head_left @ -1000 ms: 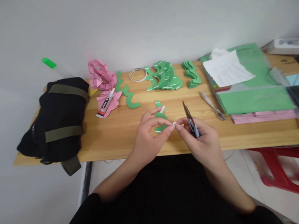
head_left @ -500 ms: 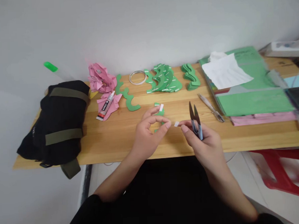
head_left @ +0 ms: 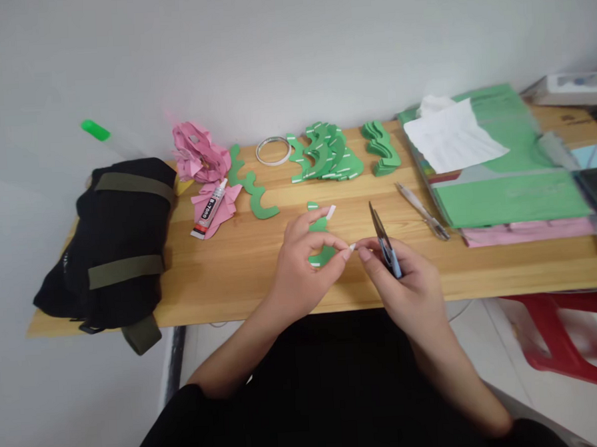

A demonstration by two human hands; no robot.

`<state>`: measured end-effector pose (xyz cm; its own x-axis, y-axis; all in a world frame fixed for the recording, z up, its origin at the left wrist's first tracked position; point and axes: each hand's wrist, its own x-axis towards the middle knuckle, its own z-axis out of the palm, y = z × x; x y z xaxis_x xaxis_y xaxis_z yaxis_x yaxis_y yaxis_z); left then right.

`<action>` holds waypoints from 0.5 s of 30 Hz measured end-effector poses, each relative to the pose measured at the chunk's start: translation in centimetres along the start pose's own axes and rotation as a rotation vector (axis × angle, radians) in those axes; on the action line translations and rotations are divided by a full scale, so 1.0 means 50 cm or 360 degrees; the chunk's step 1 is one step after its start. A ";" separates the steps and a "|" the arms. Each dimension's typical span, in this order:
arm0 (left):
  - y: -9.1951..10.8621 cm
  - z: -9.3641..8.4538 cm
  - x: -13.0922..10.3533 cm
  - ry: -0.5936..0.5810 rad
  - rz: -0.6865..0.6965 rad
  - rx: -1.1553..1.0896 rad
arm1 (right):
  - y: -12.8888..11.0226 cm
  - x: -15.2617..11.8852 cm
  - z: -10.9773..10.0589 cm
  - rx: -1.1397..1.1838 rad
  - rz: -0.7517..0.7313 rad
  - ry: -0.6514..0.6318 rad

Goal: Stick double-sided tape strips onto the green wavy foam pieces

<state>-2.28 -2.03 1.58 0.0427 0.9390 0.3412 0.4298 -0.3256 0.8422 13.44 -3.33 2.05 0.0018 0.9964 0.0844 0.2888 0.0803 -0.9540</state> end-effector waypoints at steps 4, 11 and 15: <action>-0.005 0.004 0.002 -0.0025 -0.0032 -0.0055 | -0.003 -0.001 0.004 0.0073 0.0118 -0.0008; -0.012 0.003 0.003 -0.0063 -0.0028 -0.0071 | 0.011 0.005 0.007 0.0191 0.0262 -0.0023; -0.021 0.000 0.006 0.0061 -0.0009 0.0037 | 0.010 0.003 0.005 0.0250 0.0278 -0.0026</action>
<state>-2.73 -1.39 0.80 0.0057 0.9357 0.3527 0.4511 -0.3172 0.8342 13.37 -3.12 1.50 0.0230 0.9957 -0.0894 0.1330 -0.0917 -0.9869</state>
